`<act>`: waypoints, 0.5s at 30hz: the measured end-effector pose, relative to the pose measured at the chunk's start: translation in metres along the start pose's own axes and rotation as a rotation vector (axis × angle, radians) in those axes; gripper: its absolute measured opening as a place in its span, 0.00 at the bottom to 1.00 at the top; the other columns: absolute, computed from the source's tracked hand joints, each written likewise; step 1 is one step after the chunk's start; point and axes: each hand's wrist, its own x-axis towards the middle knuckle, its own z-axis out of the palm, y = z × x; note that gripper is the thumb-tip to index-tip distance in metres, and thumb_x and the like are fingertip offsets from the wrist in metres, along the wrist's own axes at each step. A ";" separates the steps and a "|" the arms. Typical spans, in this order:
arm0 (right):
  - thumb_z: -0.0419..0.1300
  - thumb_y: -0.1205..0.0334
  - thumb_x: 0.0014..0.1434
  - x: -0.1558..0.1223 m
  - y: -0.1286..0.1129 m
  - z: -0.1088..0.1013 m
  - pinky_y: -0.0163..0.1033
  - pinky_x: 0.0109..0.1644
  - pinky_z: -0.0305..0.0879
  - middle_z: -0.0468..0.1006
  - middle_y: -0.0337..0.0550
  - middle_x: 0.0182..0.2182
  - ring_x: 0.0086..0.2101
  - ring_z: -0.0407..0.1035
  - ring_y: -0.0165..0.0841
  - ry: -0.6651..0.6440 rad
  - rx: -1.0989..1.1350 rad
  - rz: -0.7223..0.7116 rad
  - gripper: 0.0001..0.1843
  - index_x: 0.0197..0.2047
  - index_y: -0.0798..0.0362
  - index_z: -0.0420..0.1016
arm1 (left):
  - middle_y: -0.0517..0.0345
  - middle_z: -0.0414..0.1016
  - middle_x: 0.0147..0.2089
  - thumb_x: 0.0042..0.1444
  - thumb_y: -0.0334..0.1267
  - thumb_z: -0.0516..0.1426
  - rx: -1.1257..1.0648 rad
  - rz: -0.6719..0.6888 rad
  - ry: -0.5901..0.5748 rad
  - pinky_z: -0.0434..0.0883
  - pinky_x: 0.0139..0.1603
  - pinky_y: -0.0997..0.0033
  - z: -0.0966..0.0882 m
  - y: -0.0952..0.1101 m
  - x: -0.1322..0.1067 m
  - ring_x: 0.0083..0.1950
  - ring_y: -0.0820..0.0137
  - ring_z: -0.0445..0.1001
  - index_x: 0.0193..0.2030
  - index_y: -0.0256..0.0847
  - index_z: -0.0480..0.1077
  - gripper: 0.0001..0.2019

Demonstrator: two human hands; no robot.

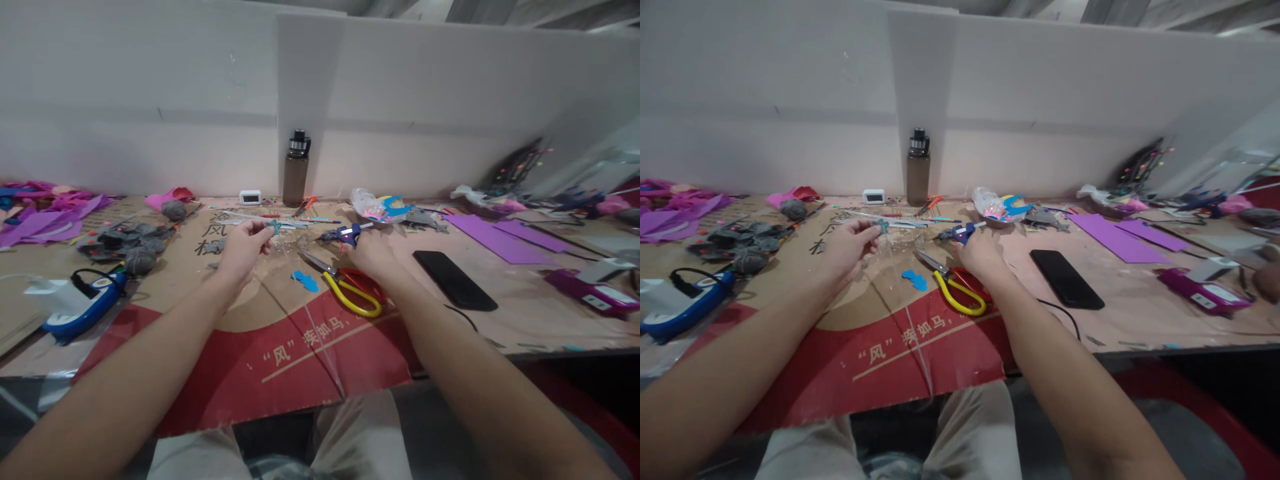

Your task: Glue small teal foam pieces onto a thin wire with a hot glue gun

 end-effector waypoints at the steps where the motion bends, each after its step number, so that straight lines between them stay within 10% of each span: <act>1: 0.59 0.55 0.55 -0.001 0.000 -0.001 0.58 0.52 0.60 0.69 0.69 0.49 0.54 0.61 0.54 0.091 -0.003 0.014 0.20 0.45 0.62 0.69 | 0.63 0.68 0.24 0.45 0.34 0.62 0.024 0.019 -0.003 0.61 0.21 0.79 0.000 0.000 0.000 0.22 0.79 0.64 0.31 0.37 0.70 0.07; 5: 0.58 0.55 0.56 -0.013 -0.022 -0.005 0.59 0.52 0.60 0.71 0.61 0.43 0.49 0.64 0.49 0.180 0.363 -0.061 0.14 0.37 0.58 0.68 | 0.62 0.69 0.24 0.47 0.36 0.61 0.155 0.102 0.004 0.63 0.22 0.77 0.000 0.000 -0.001 0.23 0.77 0.66 0.33 0.37 0.71 0.07; 10: 0.63 0.58 0.49 -0.037 -0.084 0.001 0.43 0.39 0.69 0.73 0.42 0.37 0.35 0.71 0.33 -0.268 1.105 -0.119 0.20 0.43 0.51 0.59 | 0.61 0.70 0.25 0.50 0.39 0.59 0.402 0.273 0.029 0.64 0.25 0.76 -0.004 0.001 -0.003 0.24 0.75 0.66 0.36 0.37 0.73 0.08; 15: 0.58 0.65 0.51 -0.034 -0.107 0.012 0.37 0.33 0.64 0.69 0.35 0.28 0.27 0.66 0.29 -0.178 1.053 -0.197 0.09 0.36 0.51 0.62 | 0.60 0.72 0.28 0.50 0.38 0.59 0.440 0.315 0.040 0.65 0.26 0.76 -0.005 0.002 -0.004 0.25 0.75 0.67 0.36 0.38 0.73 0.08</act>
